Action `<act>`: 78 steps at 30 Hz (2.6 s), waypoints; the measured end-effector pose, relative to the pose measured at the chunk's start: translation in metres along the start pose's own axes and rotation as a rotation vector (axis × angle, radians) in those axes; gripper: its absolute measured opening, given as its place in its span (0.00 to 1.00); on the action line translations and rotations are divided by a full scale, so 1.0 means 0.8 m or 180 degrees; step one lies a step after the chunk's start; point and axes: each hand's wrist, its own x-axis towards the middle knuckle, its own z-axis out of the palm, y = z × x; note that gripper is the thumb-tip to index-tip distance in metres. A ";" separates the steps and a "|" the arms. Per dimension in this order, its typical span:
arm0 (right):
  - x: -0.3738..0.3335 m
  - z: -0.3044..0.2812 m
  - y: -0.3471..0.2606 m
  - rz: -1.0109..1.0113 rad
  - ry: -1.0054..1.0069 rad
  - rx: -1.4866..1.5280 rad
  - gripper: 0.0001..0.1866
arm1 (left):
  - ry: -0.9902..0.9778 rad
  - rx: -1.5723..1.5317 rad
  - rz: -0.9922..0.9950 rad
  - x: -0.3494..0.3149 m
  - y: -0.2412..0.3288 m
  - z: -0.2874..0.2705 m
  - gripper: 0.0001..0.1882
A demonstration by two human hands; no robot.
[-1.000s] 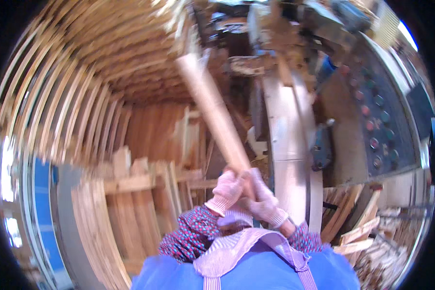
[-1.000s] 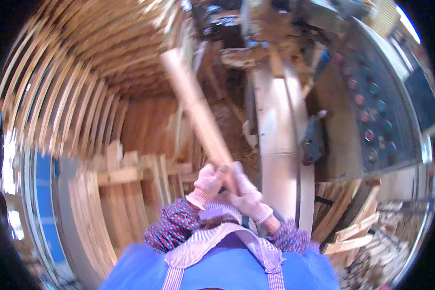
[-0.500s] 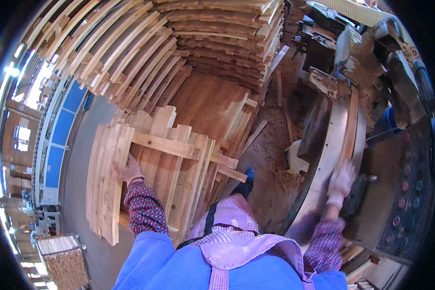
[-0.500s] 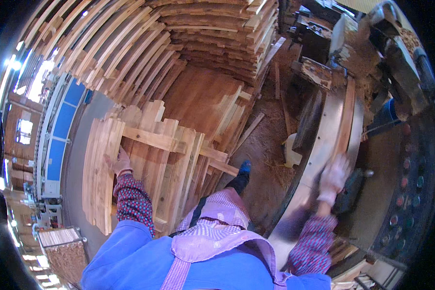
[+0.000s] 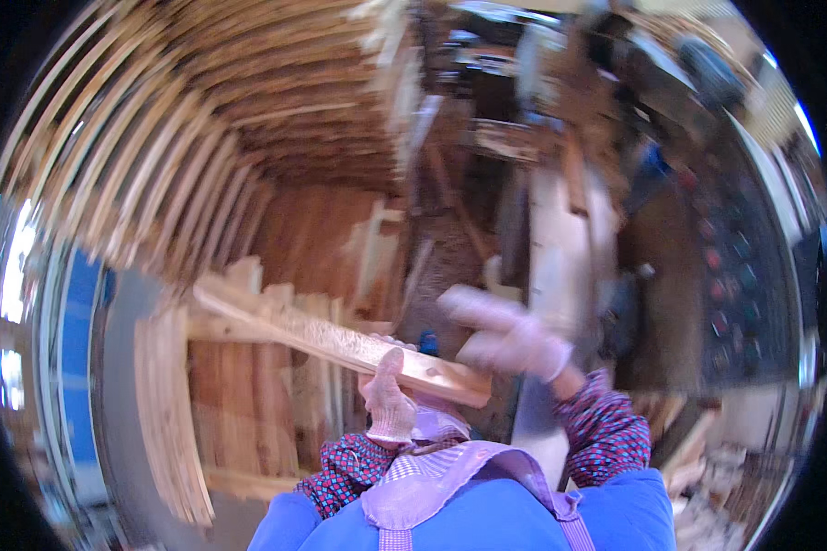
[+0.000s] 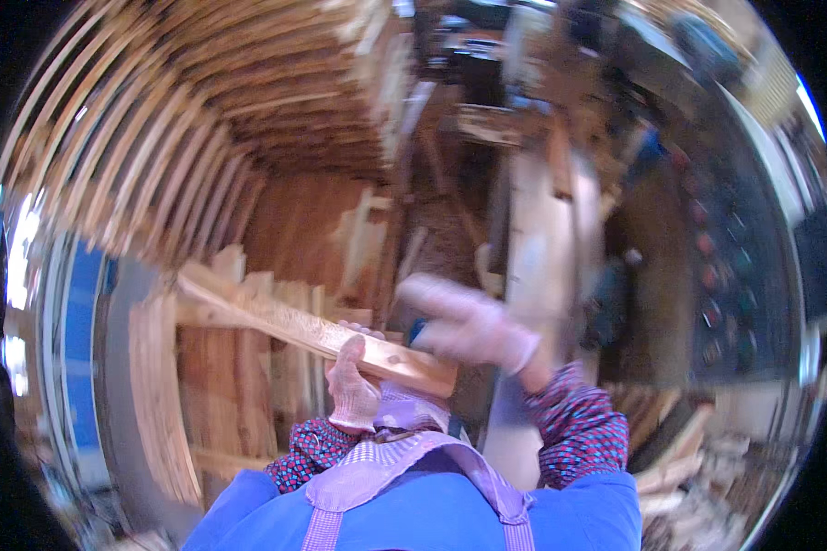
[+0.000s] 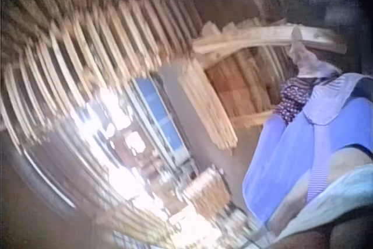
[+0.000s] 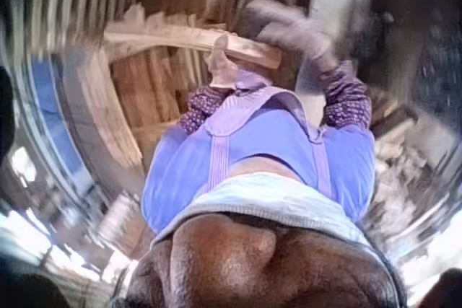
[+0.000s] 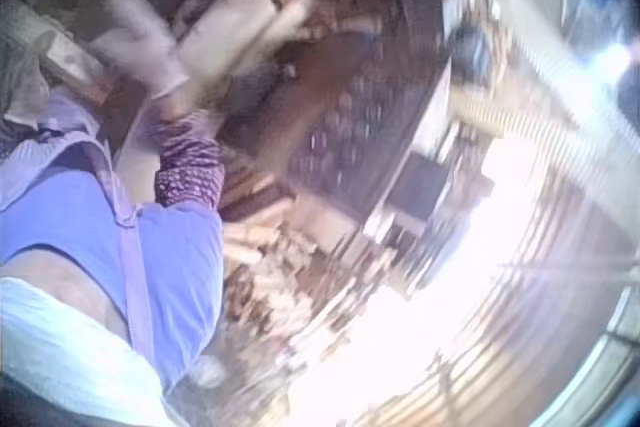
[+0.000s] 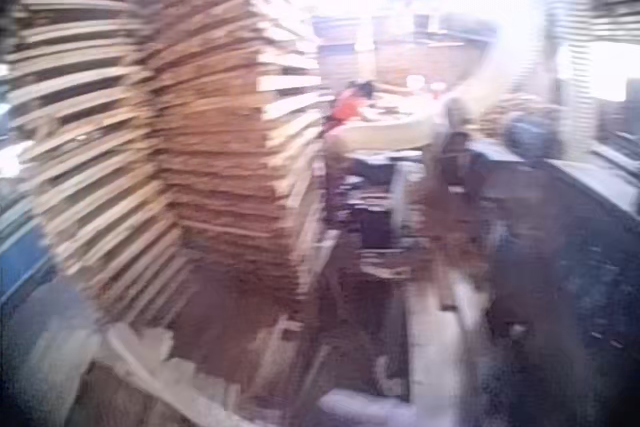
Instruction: The person processes wooden planks by picking them up from a pile and feeding them one by one through a woodworking machine.
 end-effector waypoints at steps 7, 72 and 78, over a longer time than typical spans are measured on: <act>-0.155 0.123 -0.096 0.2009 0.1241 -0.0697 0.41 | -0.1032 0.0768 -0.1334 0.035 -0.061 0.048 0.24; -0.081 0.080 -0.106 0.1092 -0.0129 -0.0372 0.45 | -0.1056 -0.0264 -0.0189 0.022 0.040 0.042 0.26; -0.213 0.150 -0.121 0.2294 0.1616 -0.1385 0.38 | -0.1205 0.0355 -0.1155 0.047 -0.047 0.071 0.31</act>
